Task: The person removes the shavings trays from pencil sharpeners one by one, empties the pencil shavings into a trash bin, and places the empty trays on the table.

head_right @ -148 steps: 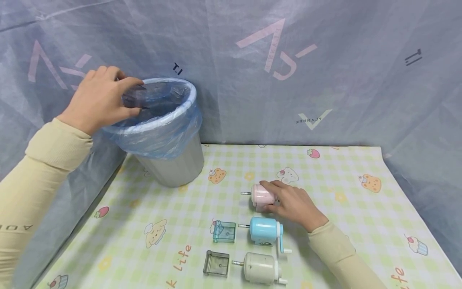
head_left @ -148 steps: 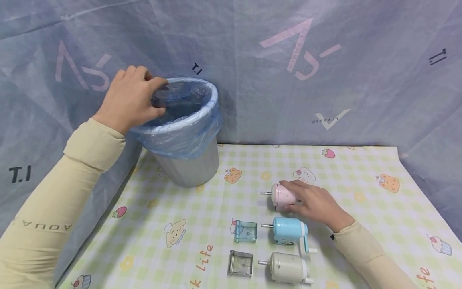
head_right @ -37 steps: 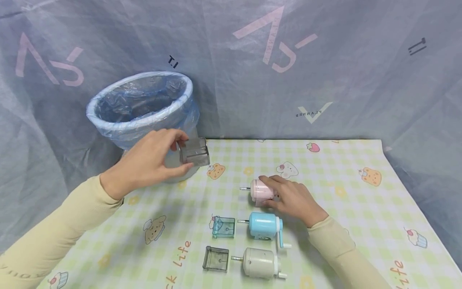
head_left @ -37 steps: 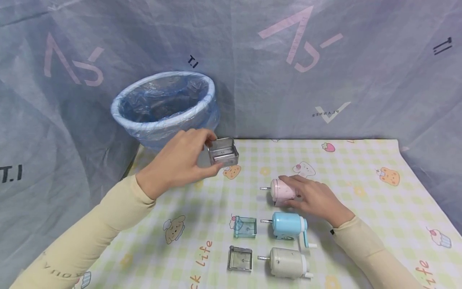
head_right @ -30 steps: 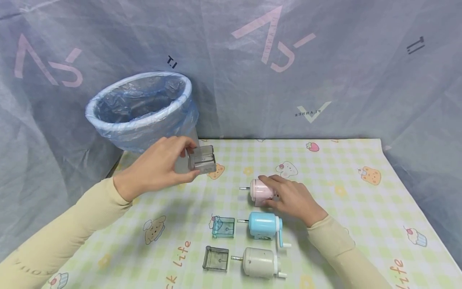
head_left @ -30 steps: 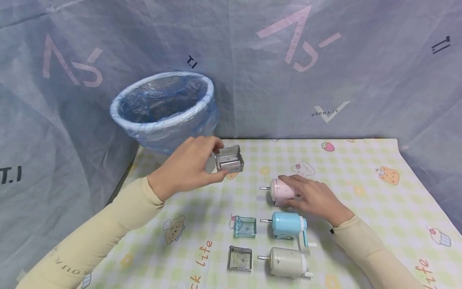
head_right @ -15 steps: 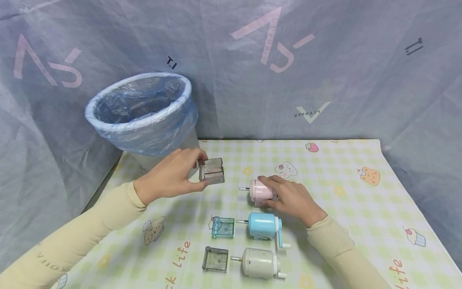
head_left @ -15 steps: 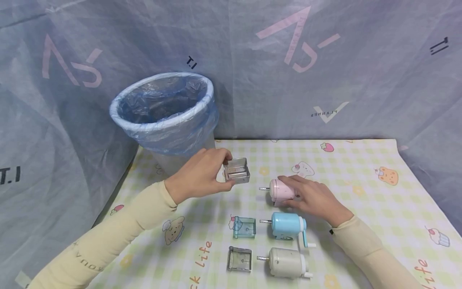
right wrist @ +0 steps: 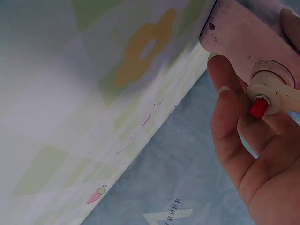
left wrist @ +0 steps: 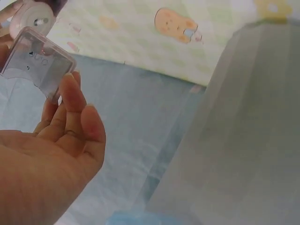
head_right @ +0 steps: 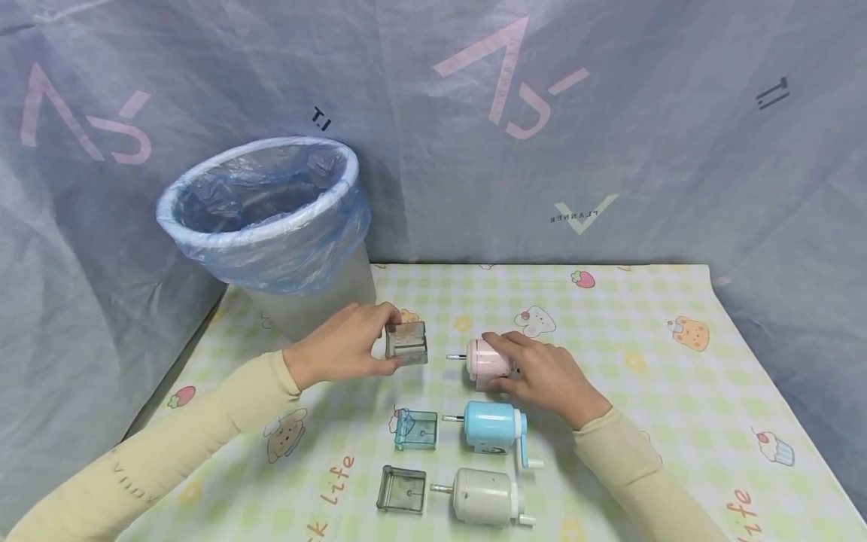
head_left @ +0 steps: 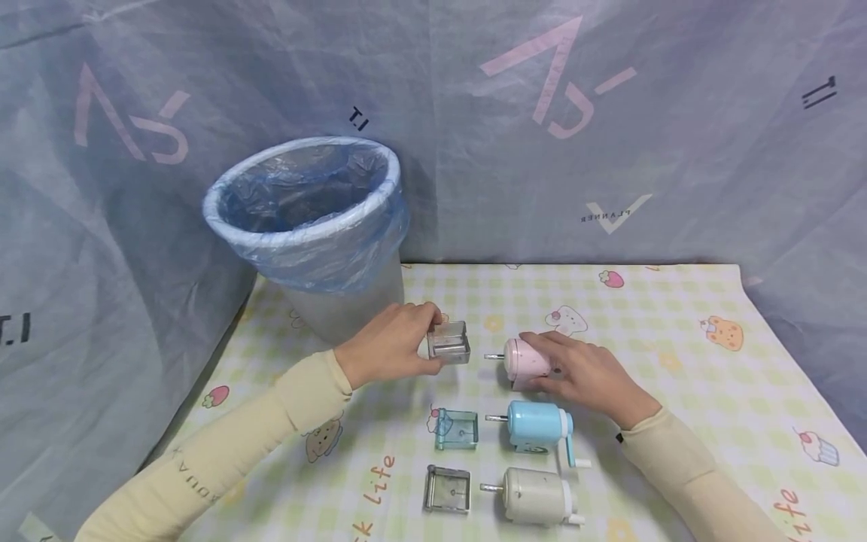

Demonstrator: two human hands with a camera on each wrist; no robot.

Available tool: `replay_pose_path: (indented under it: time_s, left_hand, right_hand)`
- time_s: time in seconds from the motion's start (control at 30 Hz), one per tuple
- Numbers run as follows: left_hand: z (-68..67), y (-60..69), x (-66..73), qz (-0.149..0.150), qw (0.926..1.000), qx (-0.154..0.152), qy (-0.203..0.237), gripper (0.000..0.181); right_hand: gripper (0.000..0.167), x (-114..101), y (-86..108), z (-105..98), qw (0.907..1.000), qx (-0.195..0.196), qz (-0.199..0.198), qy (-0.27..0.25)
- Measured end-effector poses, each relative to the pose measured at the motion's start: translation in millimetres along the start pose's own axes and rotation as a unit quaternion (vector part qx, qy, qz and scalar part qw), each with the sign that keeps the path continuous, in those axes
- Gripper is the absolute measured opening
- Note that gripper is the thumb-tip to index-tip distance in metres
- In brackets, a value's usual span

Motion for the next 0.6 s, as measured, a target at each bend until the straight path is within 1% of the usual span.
replay_pose_path:
  time_s: [0.17,0.27,0.4,0.6]
  left_hand:
    - [9.2,-2.3,-3.1,-0.007,0.9997,-0.022,-0.005,0.055]
    - [13.7,-2.5,-4.5,-0.011,0.9995,-0.028,-0.008,0.054]
    - [22.4,-3.4,-5.7,-0.007,0.9992,-0.037,-0.012,0.052]
    - [37.3,-4.9,-4.9,-0.012,0.9976,-0.068,0.005,0.051]
  right_hand:
    - [0.071,0,-0.3,0,1.0000,0.000,0.002,-0.001]
    - [0.071,-1,-0.7,0,1.0000,-0.003,0.005,-0.003]
    - [0.071,-1,-0.5,0,1.0000,-0.003,0.007,-0.004]
    - [0.070,-1,-0.4,0,1.0000,0.001,0.002,-0.002]
Point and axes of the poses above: each hand's wrist, its own y-axis away from the middle knuckle, its own z-axis out of the palm, x = y × z, the point moved 5 cm from there along -y, towards the middle knuckle, and after that the axes turned 6 degrees about y, right-handed, at the moved point
